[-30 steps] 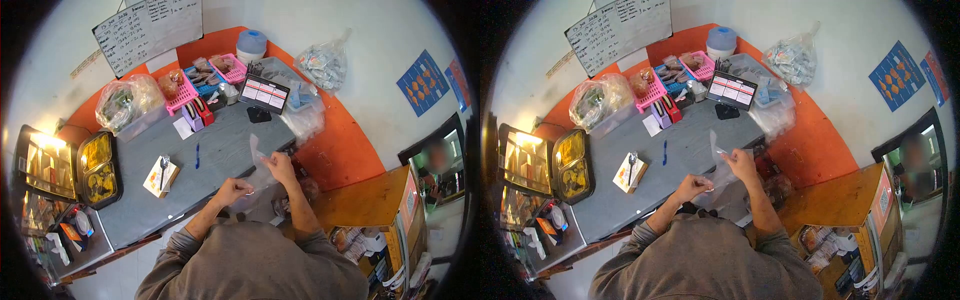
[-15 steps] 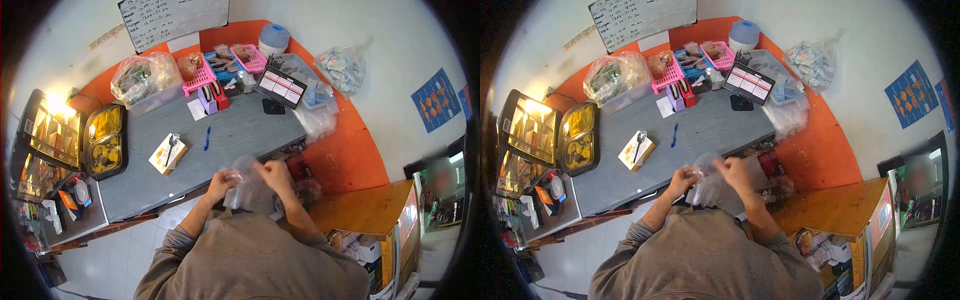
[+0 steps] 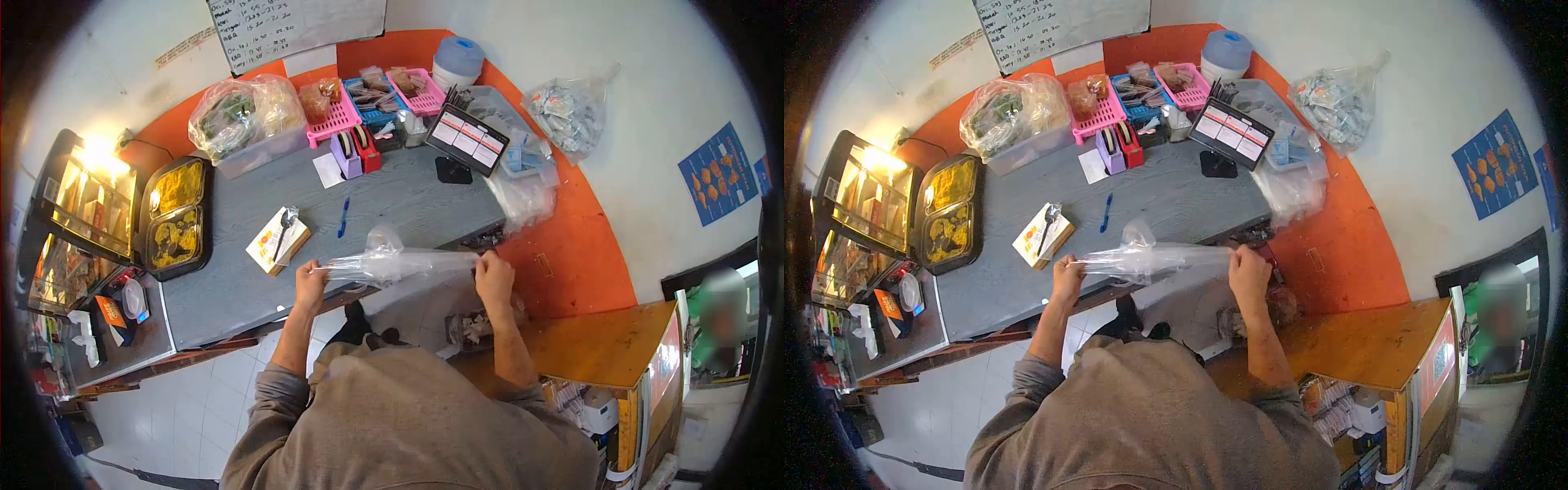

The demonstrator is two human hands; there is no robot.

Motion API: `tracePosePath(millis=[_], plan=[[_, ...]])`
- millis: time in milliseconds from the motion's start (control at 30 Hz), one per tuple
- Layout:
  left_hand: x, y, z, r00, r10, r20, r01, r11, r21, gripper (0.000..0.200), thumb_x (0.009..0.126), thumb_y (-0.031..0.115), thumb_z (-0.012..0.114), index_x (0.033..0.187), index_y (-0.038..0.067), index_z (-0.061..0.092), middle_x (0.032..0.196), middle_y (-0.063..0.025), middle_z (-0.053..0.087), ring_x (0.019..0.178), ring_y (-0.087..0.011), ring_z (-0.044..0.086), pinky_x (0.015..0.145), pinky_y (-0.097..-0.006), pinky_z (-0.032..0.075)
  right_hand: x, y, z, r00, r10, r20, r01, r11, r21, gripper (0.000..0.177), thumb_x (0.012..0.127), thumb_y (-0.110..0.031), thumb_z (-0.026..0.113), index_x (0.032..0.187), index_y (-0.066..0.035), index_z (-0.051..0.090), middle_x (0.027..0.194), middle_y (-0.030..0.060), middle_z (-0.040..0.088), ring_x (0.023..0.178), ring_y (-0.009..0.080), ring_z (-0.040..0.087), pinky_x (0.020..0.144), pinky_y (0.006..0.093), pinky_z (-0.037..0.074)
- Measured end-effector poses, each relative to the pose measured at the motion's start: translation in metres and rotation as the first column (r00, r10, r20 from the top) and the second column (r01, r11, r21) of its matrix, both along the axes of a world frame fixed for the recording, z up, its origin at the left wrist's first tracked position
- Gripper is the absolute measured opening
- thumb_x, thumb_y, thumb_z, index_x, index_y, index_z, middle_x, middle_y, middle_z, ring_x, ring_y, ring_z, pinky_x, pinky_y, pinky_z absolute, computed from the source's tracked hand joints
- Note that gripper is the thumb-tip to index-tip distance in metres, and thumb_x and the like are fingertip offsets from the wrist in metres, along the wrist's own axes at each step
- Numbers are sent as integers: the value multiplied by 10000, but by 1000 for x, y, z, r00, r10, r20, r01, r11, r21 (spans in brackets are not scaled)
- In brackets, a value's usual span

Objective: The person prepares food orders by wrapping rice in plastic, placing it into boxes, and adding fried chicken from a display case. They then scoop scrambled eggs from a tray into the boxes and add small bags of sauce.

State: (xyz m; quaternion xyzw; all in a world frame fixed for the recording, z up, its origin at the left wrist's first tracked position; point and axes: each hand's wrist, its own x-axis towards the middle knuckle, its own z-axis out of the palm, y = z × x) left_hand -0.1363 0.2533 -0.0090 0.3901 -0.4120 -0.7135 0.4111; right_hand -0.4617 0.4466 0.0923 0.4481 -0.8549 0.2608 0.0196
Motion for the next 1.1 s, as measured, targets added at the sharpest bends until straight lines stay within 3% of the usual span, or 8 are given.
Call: tracePosePath(millis=[100,300,533,667,800,867,933,1100], plan=[[-28,5,21,960,279,-25,-280,959,-50,345,829,23,608,586,120,383,553,41,356,545,-79,413,495,-293,376,2,9,-40,991,16,133,-24,998,58,210,859,-187,606,1010,-42,592,987,203,624,917,387,602,777,467,467],[-83,51,135,840,-244,485,540,282,-793,129,795,59,667,727,16,566,693,-67,576,559,-245,538,596,-355,531,97,-34,25,934,355,34,-337,909,-243,500,809,-111,646,1283,-88,490,1174,215,561,1040,392,556,893,449,431],[-65,-46,-29,380,68,923,659,680,-321,225,767,-56,540,978,21,526,850,-193,591,814,-434,586,723,-513,504,58,-22,30,996,-66,63,38,925,378,334,827,-45,552,1160,-79,557,916,246,642,900,407,630,758,462,507],[-62,-8,202,947,303,104,1,320,-947,166,800,81,532,945,42,603,884,-189,629,832,-398,610,714,-461,497,37,-14,50,973,43,225,128,709,-693,225,829,-48,535,1036,-1,609,900,244,651,844,391,641,722,464,510],[18,-33,84,617,-290,732,781,340,-524,220,900,198,566,1008,18,631,813,-176,637,735,-308,590,665,-371,481,106,-3,31,977,208,52,-185,695,695,78,817,-68,628,829,-4,670,818,99,673,704,202,639,599,368,514],[105,-41,46,508,-680,528,860,428,-277,275,925,256,594,1051,22,665,893,-98,686,764,-213,599,700,-334,485,131,30,-56,207,0,978,-87,996,19,261,870,-208,623,992,12,692,963,142,694,793,274,657,737,434,534],[185,-36,53,244,-965,101,951,258,168,234,925,187,588,1034,-7,663,956,-93,684,804,-199,615,751,-338,498,192,22,-33,-348,146,926,-109,975,-195,364,870,-208,630,1139,36,606,1022,90,645,816,170,626,683,297,530],[288,-51,81,637,49,-769,402,830,386,285,886,132,632,1146,21,603,957,-56,646,884,-144,610,791,-274,498,264,-79,-114,-231,-31,972,-558,823,-106,331,870,-236,622,1158,-75,590,960,41,623,734,111,566,565,230,458]])
